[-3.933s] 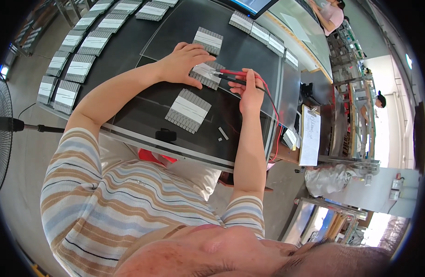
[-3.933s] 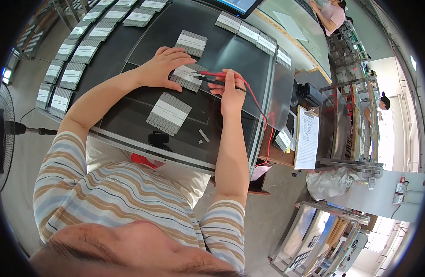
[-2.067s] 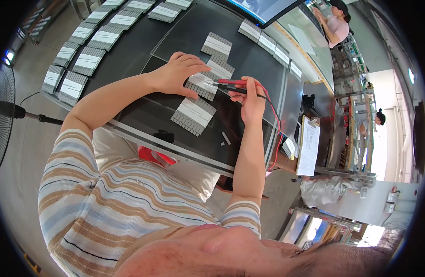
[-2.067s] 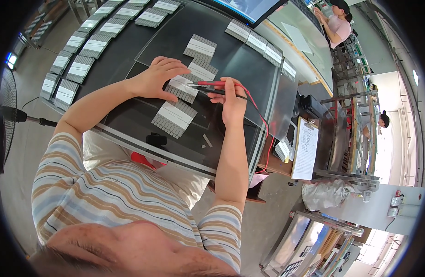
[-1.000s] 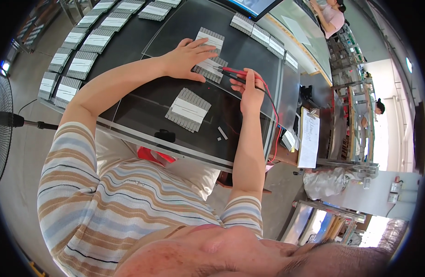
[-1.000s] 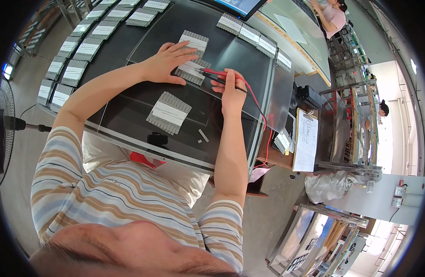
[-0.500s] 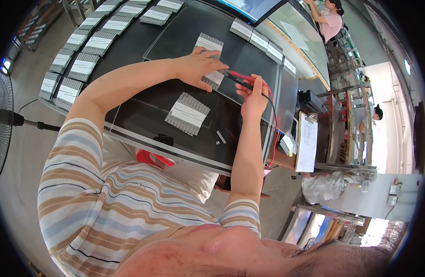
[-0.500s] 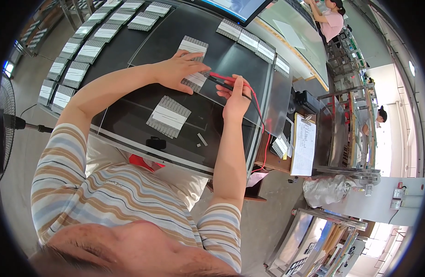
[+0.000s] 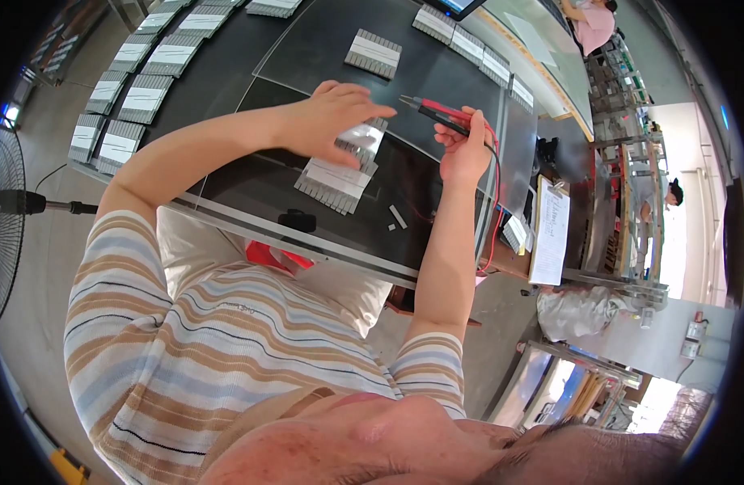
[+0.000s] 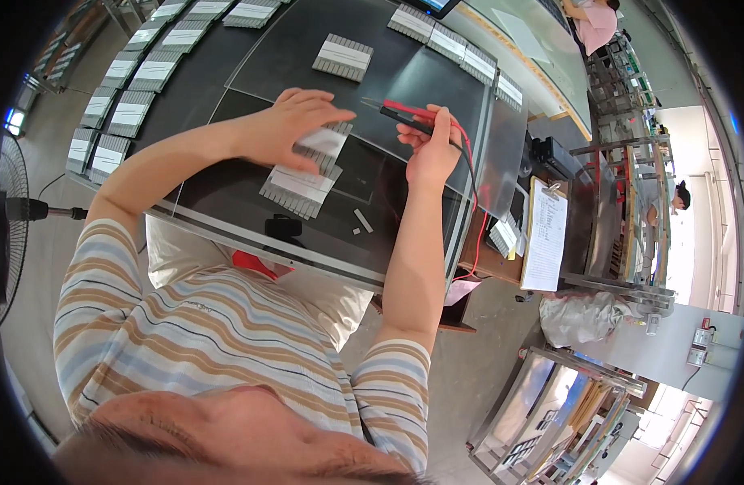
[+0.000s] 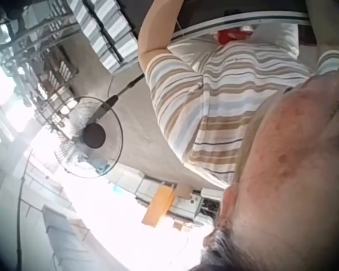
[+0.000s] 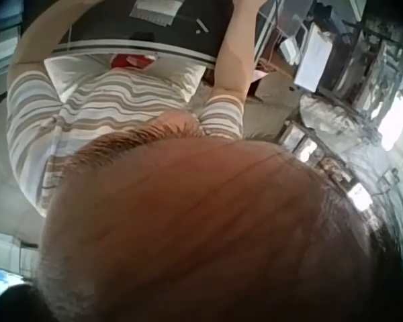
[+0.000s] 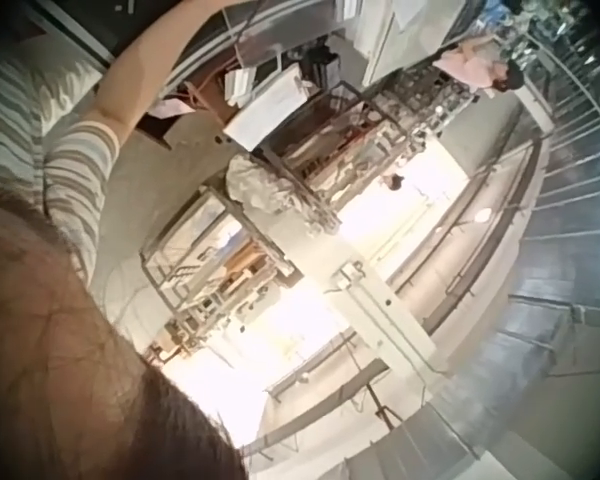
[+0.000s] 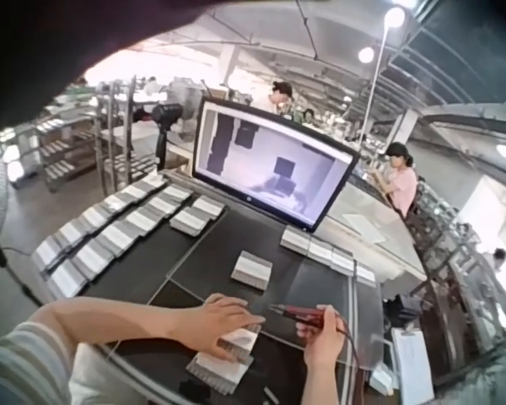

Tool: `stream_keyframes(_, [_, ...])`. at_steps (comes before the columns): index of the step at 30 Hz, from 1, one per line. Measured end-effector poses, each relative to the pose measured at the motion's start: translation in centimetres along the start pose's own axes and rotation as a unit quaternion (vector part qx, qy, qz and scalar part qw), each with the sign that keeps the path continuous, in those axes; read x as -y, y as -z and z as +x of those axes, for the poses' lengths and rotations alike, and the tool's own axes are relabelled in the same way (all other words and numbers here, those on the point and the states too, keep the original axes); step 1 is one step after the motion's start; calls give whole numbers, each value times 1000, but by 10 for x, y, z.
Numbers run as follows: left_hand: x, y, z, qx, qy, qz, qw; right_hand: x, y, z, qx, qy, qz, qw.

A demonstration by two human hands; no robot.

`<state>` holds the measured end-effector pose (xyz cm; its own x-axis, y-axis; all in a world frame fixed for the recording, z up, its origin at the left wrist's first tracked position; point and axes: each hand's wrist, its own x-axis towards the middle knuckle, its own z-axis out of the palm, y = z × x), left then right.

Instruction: Testing small electronic components using a multimeter probe at a factory workstation.

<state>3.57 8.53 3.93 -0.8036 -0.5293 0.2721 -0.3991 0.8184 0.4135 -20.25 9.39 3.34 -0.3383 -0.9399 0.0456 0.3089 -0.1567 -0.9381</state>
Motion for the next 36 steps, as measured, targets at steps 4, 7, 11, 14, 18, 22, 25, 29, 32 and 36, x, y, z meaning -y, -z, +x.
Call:
stream_keyframes(4, [-35, -2, -29, 60, -39, -9, 997, 0, -3, -2, 1, 0, 0, 1000])
stream_keyframes(7, [-38, -12, -39, 63, -32, 20, 997, -2, -5, -2, 7, -5, -6, 1000])
stream_keyframes(11, [-37, -11, -37, 68, -21, 22, 997, -3, -4, -2, 6, -8, -7, 1000])
stream_keyframes(14, [-37, -9, -35, 63, -28, 40, 997, -3, -4, -3, 4, -9, -8, 1000])
stream_keyframes(18, [-22, 7, -20, 30, -13, 10, 999, 0, -5, -3, 0, -7, -12, 1000])
stream_keyframes(22, [41, 10, 16, -71, 58, 107, 990, -1, -5, -3, 7, -8, -15, 1000])
stream_keyframes(25, [86, 5, 37, -93, 113, 151, 978, -3, -7, -4, 13, -27, -13, 999])
stream_keyframes(29, [107, 11, 52, -31, 156, 141, 977, -4, -7, -5, 22, -34, -14, 999])
stream_keyframes(32, [100, 18, 55, -19, 140, 146, 979, -2, -7, -5, 15, -38, -19, 999])
stream_keyframes(36, [105, 14, 49, -56, 116, 156, 979, -3, -9, -6, 16, -39, -22, 999])
